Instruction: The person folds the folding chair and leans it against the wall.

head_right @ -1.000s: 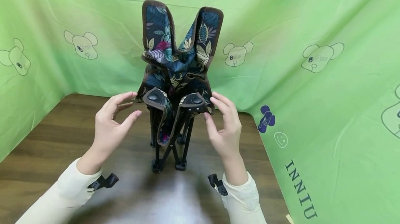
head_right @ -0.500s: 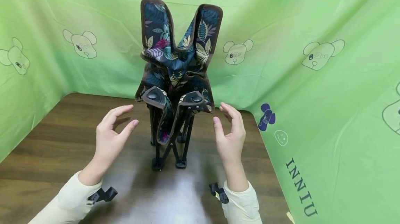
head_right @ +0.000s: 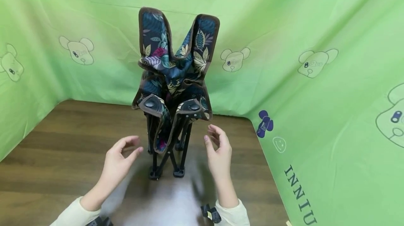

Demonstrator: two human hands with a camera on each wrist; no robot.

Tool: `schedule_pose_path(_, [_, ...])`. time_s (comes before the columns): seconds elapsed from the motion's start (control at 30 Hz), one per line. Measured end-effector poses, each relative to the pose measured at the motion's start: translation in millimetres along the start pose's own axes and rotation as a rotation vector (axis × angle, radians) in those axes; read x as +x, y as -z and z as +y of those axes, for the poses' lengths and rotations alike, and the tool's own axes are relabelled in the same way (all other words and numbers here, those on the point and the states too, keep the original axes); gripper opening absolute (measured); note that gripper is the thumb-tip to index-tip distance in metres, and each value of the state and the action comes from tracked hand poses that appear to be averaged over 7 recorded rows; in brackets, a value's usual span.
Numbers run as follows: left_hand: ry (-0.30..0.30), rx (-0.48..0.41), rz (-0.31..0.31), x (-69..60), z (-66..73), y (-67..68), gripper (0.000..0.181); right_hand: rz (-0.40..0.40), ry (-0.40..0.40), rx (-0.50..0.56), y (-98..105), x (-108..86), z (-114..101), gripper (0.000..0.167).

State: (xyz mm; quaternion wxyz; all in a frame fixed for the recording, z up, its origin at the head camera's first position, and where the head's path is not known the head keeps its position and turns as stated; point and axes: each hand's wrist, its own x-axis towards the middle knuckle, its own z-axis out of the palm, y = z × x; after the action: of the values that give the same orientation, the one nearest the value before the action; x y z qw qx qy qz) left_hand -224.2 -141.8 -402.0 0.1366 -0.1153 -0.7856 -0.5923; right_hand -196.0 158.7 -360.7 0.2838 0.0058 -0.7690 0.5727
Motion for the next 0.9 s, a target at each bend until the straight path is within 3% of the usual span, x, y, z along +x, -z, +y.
schedule_pose_path(0.13, [0.126,-0.091,-0.089,-5.9,-4.8,-5.2,0.031,-0.052,-0.095,-0.014,-4,-7.0,6,0.04])
schedule_pose_path(0.3, [0.205,-0.074,-0.143,-11.7,-9.9,-12.5,0.03,-0.107,-0.197,-0.007,-5,-11.6,12,0.043])
schedule_pose_path(0.57, [0.225,-0.112,-0.201,-17.4,-16.0,-24.3,0.026,-0.204,-0.347,0.036,-16,-20.9,28,0.039])
schedule_pose_path(0.9, [0.246,-0.271,-0.26,-21.1,-20.8,-46.0,0.032,-0.285,-0.376,-0.002,-39,-32.4,38,0.028])
